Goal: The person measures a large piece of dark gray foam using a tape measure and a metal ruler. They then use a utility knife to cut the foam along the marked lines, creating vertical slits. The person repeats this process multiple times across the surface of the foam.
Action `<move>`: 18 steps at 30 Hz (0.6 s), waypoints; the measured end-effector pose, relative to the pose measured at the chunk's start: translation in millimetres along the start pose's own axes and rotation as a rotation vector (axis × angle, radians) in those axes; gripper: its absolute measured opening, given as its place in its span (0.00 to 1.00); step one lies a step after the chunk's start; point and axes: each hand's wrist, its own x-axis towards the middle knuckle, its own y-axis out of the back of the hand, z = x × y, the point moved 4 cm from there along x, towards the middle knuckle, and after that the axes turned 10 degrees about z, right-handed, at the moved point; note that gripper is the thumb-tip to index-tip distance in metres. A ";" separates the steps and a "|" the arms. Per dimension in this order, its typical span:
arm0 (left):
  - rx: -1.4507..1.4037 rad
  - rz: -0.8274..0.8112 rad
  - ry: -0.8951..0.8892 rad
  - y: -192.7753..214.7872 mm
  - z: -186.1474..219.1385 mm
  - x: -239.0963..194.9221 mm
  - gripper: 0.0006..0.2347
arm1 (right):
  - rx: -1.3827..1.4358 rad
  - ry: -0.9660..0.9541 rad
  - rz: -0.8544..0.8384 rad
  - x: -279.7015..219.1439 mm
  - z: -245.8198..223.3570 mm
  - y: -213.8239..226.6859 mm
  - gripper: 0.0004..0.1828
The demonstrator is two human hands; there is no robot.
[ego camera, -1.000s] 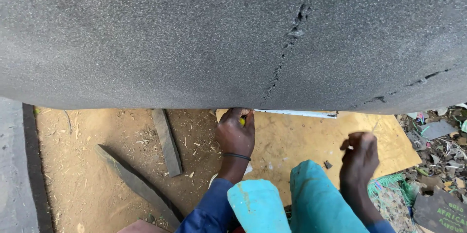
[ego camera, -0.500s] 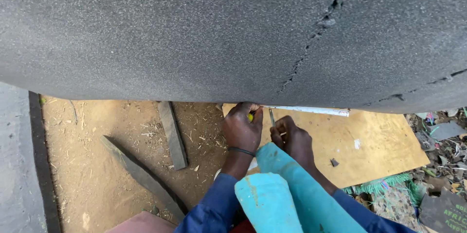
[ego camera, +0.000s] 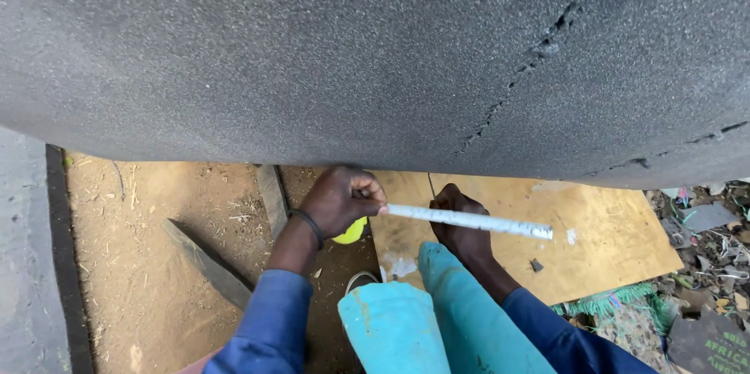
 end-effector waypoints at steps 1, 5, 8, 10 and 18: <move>0.000 0.001 -0.002 7.5 -4.5 1.5 0.02 | 0.000 0.002 0.002 2.6 9.5 -10.0 0.09; 0.009 -0.099 0.098 28.6 0.5 -14.7 0.03 | -0.153 -0.036 0.069 2.4 25.6 -23.1 0.12; 0.068 -0.098 0.121 45.4 12.7 -39.1 0.02 | -0.125 -0.125 0.071 7.7 2.4 -3.3 0.09; 0.077 -0.077 0.093 53.3 24.6 -56.3 0.01 | -0.114 -0.145 0.068 9.6 -8.9 10.5 0.08; 0.097 0.021 0.182 73.0 53.2 -88.5 0.03 | 0.017 -0.104 0.086 16.8 -82.0 93.1 0.07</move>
